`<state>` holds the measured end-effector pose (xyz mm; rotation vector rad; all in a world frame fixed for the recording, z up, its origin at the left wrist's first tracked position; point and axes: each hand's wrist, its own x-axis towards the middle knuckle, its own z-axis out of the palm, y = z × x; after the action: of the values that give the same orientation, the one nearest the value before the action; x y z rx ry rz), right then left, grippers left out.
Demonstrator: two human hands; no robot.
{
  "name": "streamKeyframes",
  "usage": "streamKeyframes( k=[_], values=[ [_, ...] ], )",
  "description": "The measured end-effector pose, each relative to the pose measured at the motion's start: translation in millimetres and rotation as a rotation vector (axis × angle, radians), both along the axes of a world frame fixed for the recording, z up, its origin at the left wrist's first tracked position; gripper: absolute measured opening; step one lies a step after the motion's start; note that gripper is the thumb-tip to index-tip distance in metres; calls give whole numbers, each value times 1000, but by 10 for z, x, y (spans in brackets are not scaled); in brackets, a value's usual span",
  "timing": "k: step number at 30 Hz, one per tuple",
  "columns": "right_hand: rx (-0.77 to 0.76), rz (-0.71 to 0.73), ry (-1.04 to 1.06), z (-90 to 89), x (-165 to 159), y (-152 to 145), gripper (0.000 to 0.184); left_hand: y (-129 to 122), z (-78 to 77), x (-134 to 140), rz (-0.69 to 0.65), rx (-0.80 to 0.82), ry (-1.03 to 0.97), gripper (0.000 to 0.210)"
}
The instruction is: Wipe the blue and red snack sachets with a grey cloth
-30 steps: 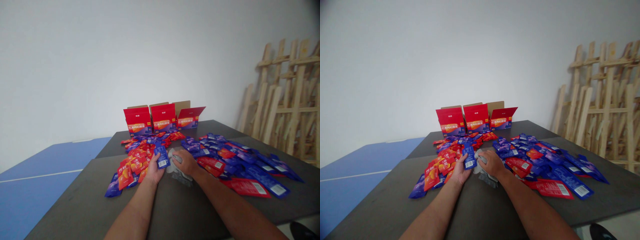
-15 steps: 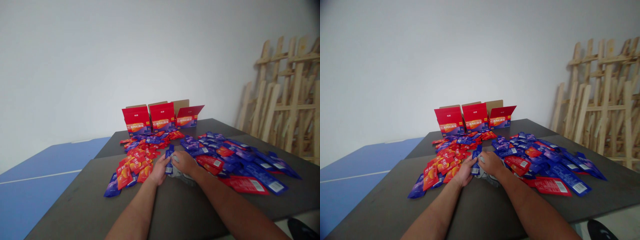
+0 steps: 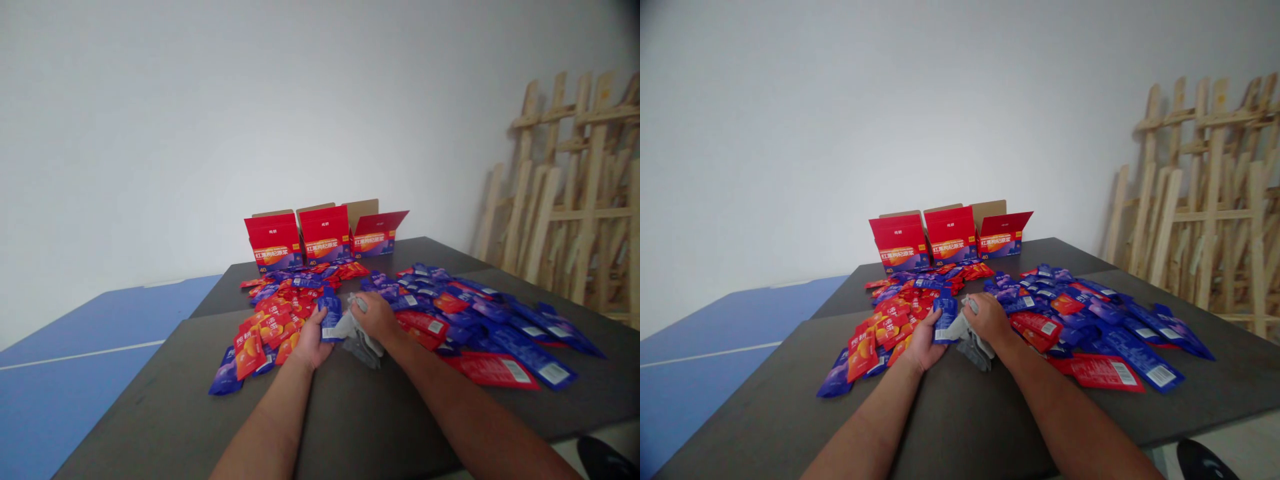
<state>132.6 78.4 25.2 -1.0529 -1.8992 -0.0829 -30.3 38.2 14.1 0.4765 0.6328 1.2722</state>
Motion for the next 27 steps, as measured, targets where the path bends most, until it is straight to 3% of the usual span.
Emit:
streamKeyframes(
  k=[5,9,15,21,27],
  values=[
    [199,172,-249,-55,-179,-219,20,-21,63,-8,-119,-83,-82,33],
    [183,240,-336,-115,-298,-334,28,-52,65,-38,-179,-54,-81,40],
    [202,441,-442,-136,-313,-285,16,-57,40,-38,-217,-38,-83,43],
    [177,246,-216,-147,-209,-124,22,-91,43,58,-198,-25,15,35],
    [52,121,0,-133,-47,65,22,-117,16,49,-191,-22,171,35]
  ],
)
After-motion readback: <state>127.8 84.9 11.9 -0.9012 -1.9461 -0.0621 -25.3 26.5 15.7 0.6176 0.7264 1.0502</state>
